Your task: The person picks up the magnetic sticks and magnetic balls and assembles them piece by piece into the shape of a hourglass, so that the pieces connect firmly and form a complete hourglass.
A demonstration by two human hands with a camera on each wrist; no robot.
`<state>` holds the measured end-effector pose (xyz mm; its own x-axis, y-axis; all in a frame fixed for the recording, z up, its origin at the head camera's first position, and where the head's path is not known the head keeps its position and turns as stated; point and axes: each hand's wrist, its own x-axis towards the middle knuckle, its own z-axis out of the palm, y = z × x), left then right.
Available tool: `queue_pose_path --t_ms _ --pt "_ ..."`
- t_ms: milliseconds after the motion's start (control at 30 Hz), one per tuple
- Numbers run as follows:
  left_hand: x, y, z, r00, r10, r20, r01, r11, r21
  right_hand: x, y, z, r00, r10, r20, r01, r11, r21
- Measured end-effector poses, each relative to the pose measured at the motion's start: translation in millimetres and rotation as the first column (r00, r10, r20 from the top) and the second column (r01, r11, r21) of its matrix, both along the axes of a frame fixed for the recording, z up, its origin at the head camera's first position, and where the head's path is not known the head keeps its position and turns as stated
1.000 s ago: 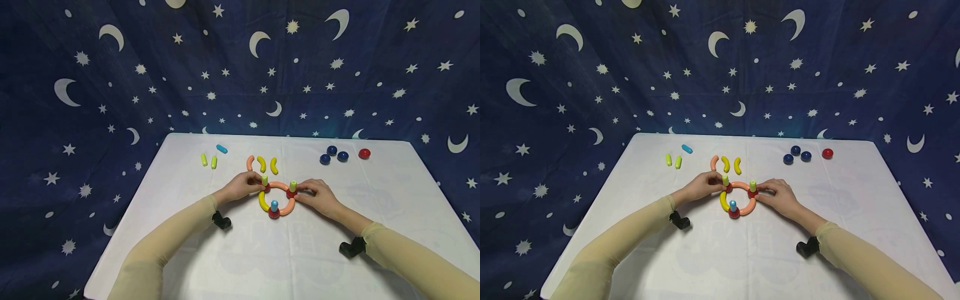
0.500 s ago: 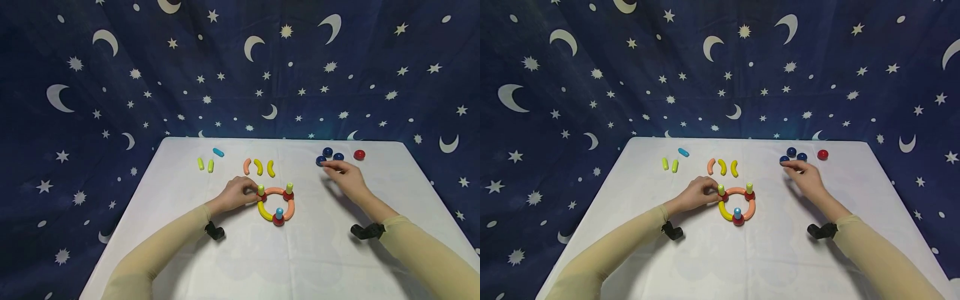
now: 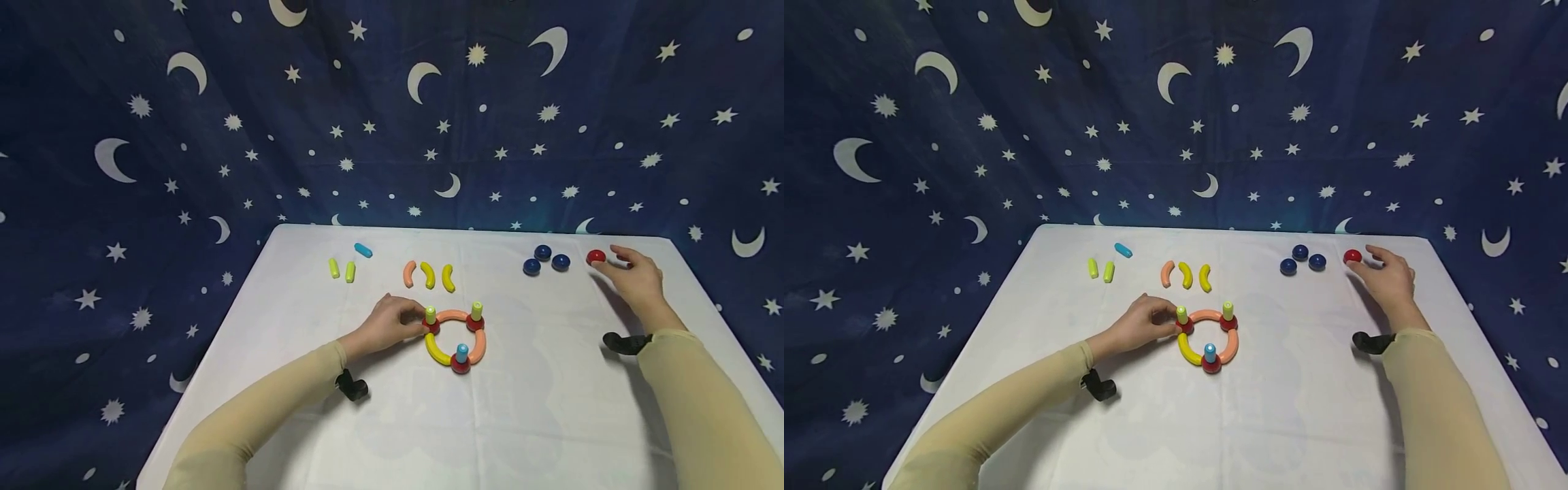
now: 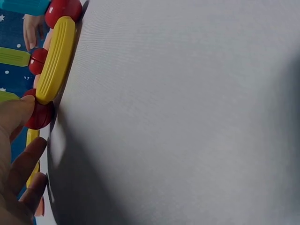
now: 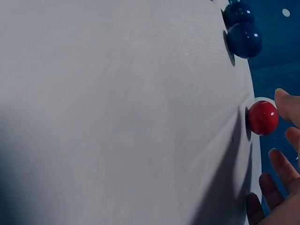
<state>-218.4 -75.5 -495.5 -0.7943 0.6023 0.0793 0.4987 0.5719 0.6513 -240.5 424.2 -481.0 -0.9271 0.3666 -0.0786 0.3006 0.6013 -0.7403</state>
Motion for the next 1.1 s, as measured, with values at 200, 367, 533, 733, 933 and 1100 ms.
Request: queue_pose_path --t_ms 200,367,533,733,933,1100 --pt "-0.6 1.2 -1.2 1.0 0.003 -0.013 -0.003 1.0 -0.002 -6.8 -1.6 -5.3 0.995 -0.074 0.072 0.078 0.996 -0.05" --pt "-1.4 0.9 -0.5 1.0 0.007 -0.013 -0.007 1.0 0.004 -10.2 -4.2 -7.8 0.991 -0.109 0.082 0.113 0.993 -0.038" --pt "-1.2 0.5 0.8 1.0 0.007 -0.011 -0.007 1.0 0.0 -14.4 -4.3 -9.3 0.989 -0.123 0.082 0.124 0.992 -0.002" --pt "-0.6 0.5 1.3 1.0 0.01 -0.009 -0.01 1.0 -0.007 -18.0 -2.7 -13.8 0.986 -0.138 0.097 0.135 0.99 0.038" --pt "-1.4 -0.9 -1.0 1.0 0.011 -0.001 -0.011 1.0 -0.005 -19.8 -4.1 -14.9 0.985 -0.136 0.105 0.131 0.99 0.054" --pt "-0.7 -0.9 -3.1 1.0 0.003 0.004 -0.003 1.0 0.006 -17.0 -3.8 -18.6 0.982 -0.151 0.117 0.148 0.988 0.039"
